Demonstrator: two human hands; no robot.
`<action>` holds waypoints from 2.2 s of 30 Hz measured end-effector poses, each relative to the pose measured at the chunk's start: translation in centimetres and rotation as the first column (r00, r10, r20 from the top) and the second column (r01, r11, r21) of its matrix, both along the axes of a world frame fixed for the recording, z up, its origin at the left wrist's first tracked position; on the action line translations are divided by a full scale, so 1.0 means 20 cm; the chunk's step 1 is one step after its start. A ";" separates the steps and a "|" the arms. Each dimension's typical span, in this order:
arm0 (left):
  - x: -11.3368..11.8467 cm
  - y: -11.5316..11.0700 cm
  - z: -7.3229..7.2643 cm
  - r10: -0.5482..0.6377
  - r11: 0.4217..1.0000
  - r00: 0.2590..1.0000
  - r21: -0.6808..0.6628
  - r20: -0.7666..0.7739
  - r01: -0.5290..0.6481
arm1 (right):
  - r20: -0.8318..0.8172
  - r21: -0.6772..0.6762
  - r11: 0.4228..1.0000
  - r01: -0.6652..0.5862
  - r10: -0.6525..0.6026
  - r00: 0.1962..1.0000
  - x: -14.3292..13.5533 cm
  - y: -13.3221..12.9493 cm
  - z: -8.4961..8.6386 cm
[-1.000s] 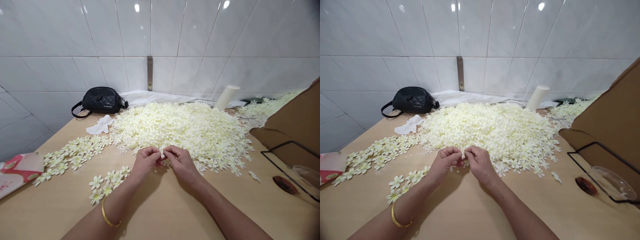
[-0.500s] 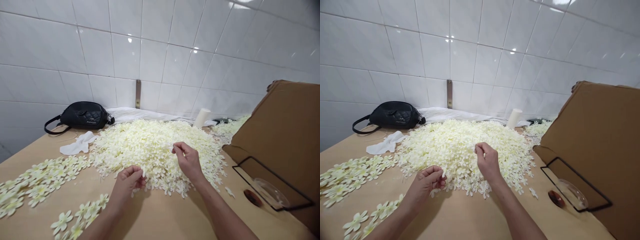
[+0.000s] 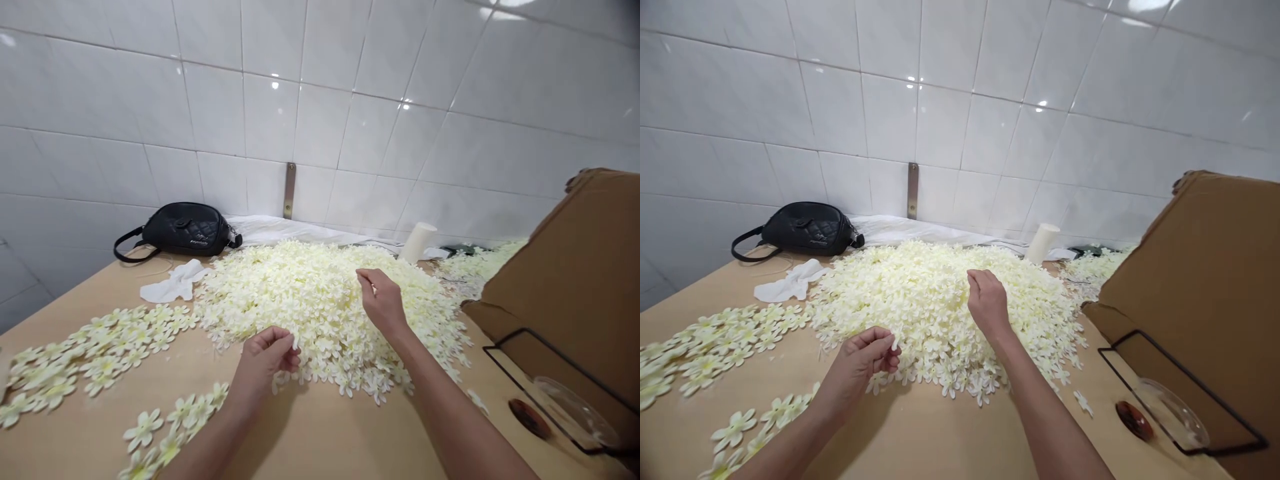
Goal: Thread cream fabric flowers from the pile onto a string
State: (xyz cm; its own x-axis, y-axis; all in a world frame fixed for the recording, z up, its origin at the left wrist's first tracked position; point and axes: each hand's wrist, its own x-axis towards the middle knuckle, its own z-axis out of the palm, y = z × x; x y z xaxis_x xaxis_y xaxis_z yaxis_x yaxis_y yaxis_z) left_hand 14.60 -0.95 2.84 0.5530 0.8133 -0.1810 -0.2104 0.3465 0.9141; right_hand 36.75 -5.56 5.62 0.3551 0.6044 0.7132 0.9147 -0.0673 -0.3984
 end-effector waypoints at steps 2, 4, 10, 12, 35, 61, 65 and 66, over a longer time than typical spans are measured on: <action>0.00 0.00 0.00 -0.012 1.000 1.000 0.013 0.001 0.012 | -0.061 0.018 0.999 -0.034 0.035 0.998 -0.11 -0.05 -0.01; -0.01 -0.01 -0.01 -0.033 0.999 0.999 0.026 0.013 0.033 | -0.172 0.008 0.990 -0.140 0.139 0.975 -0.24 -0.10 -0.01; -0.02 -0.01 -0.03 -0.090 0.995 0.990 0.047 0.112 0.085 | -0.616 -0.153 0.845 -0.512 0.324 0.718 -0.49 -0.12 -0.02; -0.02 -0.01 -0.02 -0.105 0.994 0.987 0.052 0.122 0.099 | -0.724 -0.123 0.797 -0.591 0.335 0.603 -0.51 -0.11 -0.03; -0.03 0.00 0.03 -0.024 0.998 0.975 -0.050 0.220 0.036 | -0.558 0.015 0.916 -0.401 0.341 0.757 -0.60 -0.08 -0.05; -0.02 0.00 0.02 -0.070 0.997 0.977 -0.003 0.201 0.072 | -0.672 0.044 0.907 -0.418 0.337 0.660 -0.59 -0.11 -0.07; -0.02 0.00 0.02 -0.003 0.997 0.979 -0.076 0.204 0.019 | -0.836 0.133 0.890 -0.437 0.337 0.433 -0.56 -0.09 -0.05; -0.02 0.00 0.01 0.015 0.995 0.979 -0.096 0.202 0.005 | -0.845 0.136 0.892 -0.431 0.331 0.419 -0.55 -0.09 -0.04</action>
State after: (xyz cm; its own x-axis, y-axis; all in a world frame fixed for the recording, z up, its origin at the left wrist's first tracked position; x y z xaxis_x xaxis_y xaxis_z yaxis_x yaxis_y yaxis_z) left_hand 14.19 -0.94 3.13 0.5821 0.8005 -0.1428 -0.3897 0.4287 0.8151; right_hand 25.78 -7.33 4.76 0.4586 0.8759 0.1502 0.0939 0.1203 -0.9883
